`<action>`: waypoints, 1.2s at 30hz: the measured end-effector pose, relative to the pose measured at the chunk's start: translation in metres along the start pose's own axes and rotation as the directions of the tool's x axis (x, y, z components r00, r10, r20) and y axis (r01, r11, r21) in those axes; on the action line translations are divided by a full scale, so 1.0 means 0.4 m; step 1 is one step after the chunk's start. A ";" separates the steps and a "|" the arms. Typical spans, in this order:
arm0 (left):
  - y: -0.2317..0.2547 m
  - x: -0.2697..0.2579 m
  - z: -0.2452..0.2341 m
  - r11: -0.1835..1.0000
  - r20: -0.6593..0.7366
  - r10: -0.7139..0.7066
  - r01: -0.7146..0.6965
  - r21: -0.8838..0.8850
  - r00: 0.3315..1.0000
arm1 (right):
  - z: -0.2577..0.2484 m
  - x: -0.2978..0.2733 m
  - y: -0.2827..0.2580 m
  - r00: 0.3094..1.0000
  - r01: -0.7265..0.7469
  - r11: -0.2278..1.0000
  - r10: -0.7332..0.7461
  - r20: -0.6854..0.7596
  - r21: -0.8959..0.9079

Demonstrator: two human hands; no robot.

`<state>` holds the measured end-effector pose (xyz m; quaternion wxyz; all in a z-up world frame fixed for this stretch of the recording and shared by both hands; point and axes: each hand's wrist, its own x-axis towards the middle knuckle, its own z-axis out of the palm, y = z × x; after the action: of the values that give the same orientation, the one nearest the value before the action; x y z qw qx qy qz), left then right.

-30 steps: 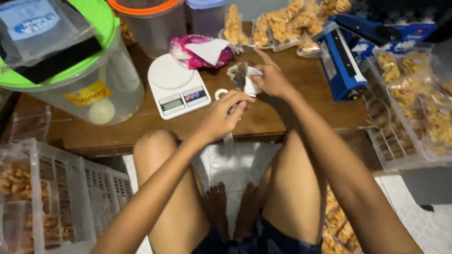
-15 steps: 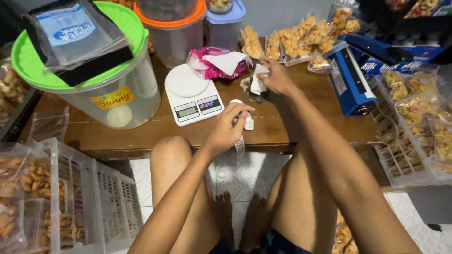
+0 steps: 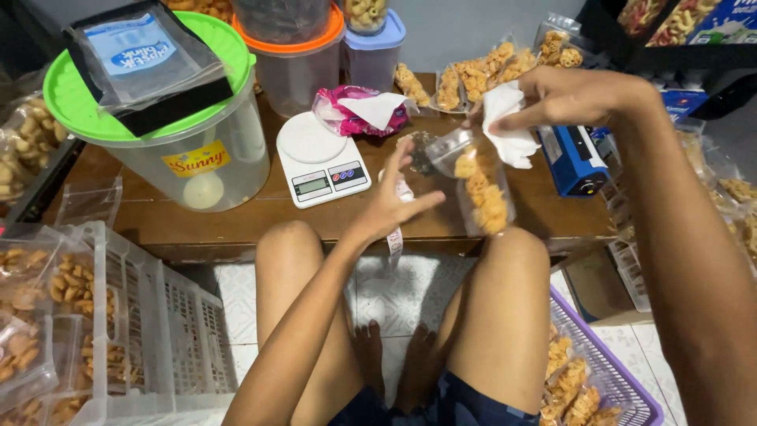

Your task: Packaging small fried snacks into plastic bags and applying adhesive labels.

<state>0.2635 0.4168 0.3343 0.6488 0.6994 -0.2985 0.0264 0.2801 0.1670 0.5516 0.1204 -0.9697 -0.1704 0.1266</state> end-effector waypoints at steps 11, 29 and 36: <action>-0.012 -0.047 0.026 0.895 0.010 -0.166 0.155 -0.418 0.986 | 0.236 0.039 -0.114 0.908 0.304 0.693 -0.004 -0.418 0.653; -0.063 -0.082 0.055 0.893 -0.167 -0.067 -0.016 -0.450 0.984 | 0.570 0.074 -0.189 0.168 0.378 0.914 -0.224 -0.960 -0.147; -0.113 -0.074 0.030 0.927 -0.173 -0.082 0.011 -0.376 0.981 | 0.582 0.056 -0.192 0.359 0.527 0.850 -0.222 -0.906 0.001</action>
<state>0.2554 0.4163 0.2795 0.7953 0.5648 -0.2194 0.0189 0.2107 0.2894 0.3496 0.3582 -0.7948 -0.2812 -0.4011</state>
